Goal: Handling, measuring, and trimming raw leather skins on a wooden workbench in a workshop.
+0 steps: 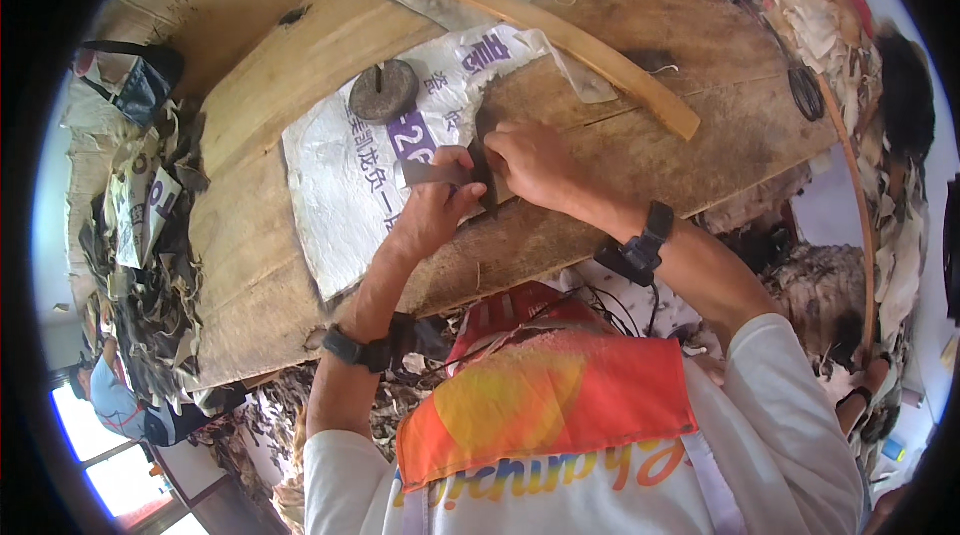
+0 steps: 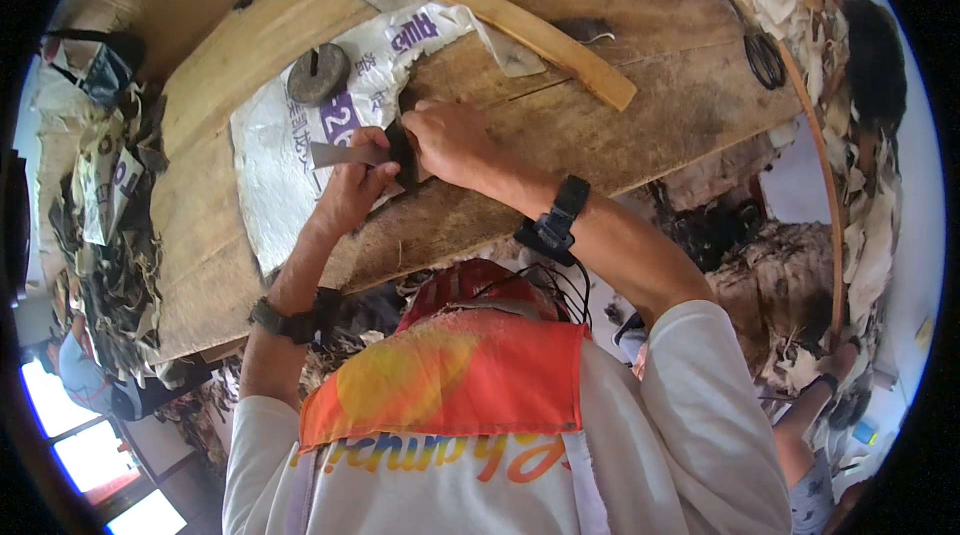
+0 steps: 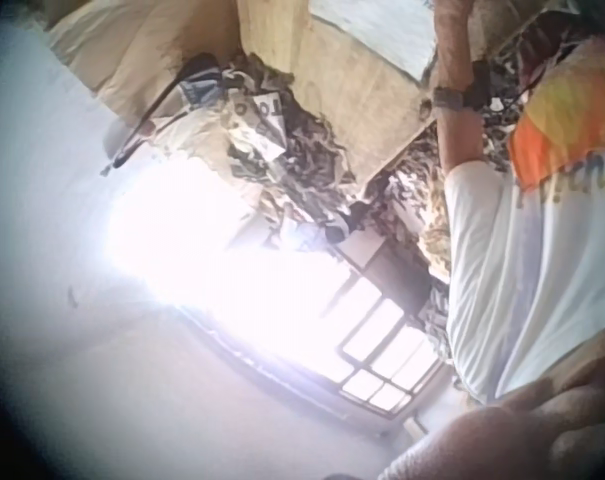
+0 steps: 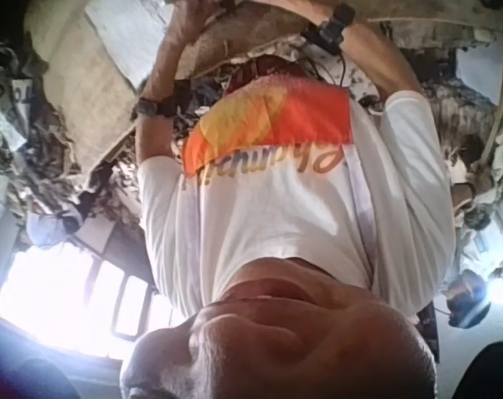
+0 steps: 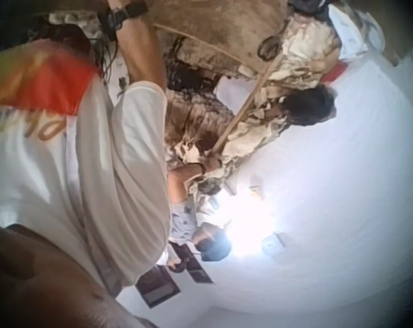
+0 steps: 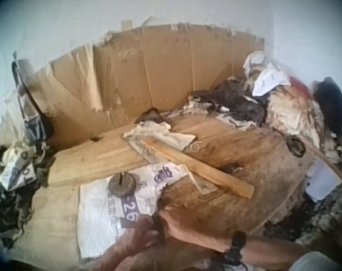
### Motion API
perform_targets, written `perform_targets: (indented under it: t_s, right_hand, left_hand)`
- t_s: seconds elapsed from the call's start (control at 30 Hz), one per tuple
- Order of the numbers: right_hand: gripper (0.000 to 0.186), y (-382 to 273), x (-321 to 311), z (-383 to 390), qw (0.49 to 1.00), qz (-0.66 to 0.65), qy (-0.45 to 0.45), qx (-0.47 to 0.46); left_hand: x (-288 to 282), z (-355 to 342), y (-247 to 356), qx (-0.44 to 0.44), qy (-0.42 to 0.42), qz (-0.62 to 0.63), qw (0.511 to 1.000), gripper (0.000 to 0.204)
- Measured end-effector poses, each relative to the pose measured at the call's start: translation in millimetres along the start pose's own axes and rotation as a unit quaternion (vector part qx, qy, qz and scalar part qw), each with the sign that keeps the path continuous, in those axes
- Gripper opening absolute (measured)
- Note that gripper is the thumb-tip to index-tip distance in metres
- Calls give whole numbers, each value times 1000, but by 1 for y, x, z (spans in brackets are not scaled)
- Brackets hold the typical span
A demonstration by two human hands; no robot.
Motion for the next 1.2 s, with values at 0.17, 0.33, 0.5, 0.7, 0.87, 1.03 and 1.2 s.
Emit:
perform_targets:
  t_s: [0.17,0.33,0.5,0.7,0.87,1.03,1.2]
  right_hand:
    - [6,0,2,0,1000,-2,2,-23]
    - [5,-16,-3,2,999,-8,-34,-35]
    - [3,-25,-6,10,998,-10,-51,-42]
    - [6,-3,-3,5,996,-87,-37,2]
    - [9,-2,-4,6,994,-104,-35,14]
    - [13,0,-6,11,989,-140,-31,40]
    - [9,-2,-10,15,986,-169,14,8]
  left_hand:
    - [-2,-5,-6,-30,1,31,999,27]
    - [-3,-11,-16,-30,31,52,998,27]
    - [-2,-12,-18,-15,40,80,996,25]
    - [0,-6,-18,-19,42,56,997,20]
    - [4,-2,-12,-2,48,30,998,18]
    - [6,0,-2,12,39,7,999,15]
    - [9,2,3,9,25,-32,999,13]
Point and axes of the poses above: each hand's wrist, its own z-axis away from the middle knuckle, its own x-axis out of the palm, y = z × x, the point moved 8 cm from there along -z, towards the middle knuckle, and after that the axes turned 12 degrees about -y, right-handed, at the moved point
